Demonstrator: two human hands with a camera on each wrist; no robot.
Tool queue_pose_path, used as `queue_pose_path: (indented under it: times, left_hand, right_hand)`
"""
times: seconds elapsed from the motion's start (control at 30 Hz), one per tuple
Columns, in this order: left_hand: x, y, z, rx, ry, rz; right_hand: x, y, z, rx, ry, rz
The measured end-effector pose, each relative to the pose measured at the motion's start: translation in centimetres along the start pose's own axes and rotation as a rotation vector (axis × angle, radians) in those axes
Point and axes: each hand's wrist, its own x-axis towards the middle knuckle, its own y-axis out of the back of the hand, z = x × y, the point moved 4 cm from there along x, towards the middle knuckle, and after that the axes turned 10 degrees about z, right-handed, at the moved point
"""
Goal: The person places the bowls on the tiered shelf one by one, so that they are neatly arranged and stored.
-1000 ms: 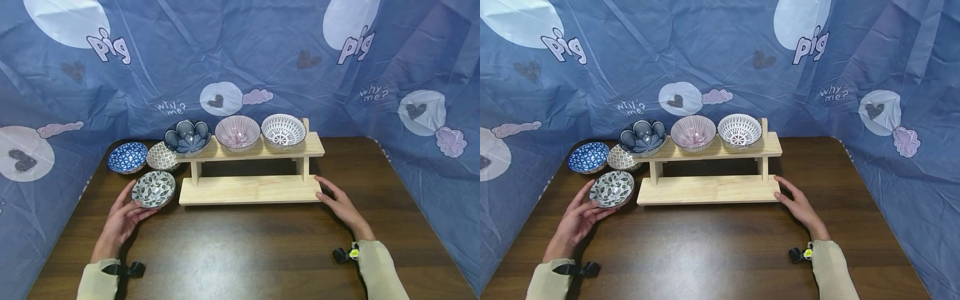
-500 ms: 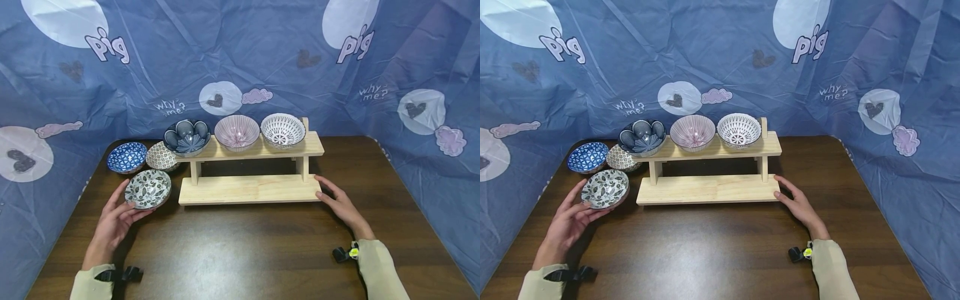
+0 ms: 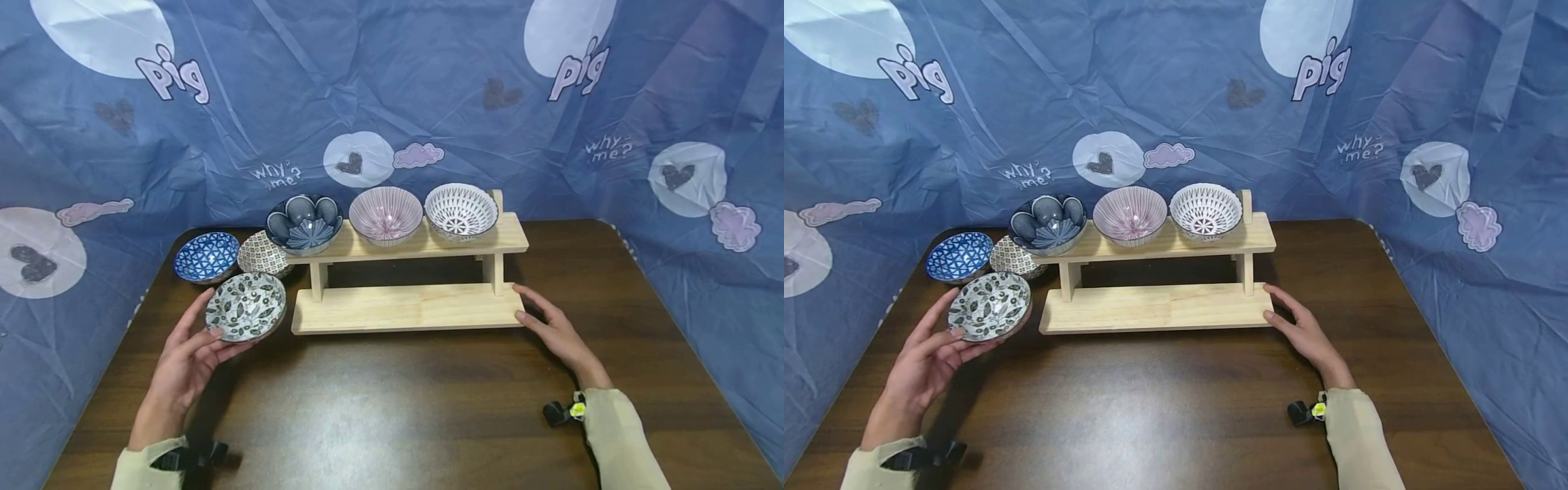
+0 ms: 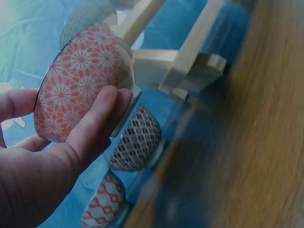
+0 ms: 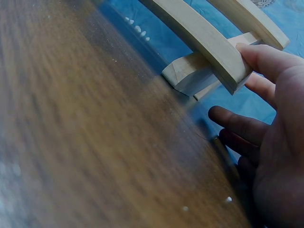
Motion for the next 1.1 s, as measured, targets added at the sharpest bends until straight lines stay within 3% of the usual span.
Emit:
queue_pose_path:
  times: [0.3, 0.7, 1.1]
  left_hand:
    - [-0.3, -2.2, -0.4, 0.012, 0.01, -0.02]
    - [-0.4, -4.2, -1.6, 0.133, 0.047, 0.013]
    - [-0.1, -6.9, -3.3, 0.136, 0.066, -0.027]
  right_hand:
    - [0.0, 0.0, 0.0, -0.001, 0.004, -0.004]
    - [0.1, 0.0, -0.1, -0.011, -0.012, -0.003]
    - [0.1, -0.1, 0.0, -0.005, -0.016, 0.004]
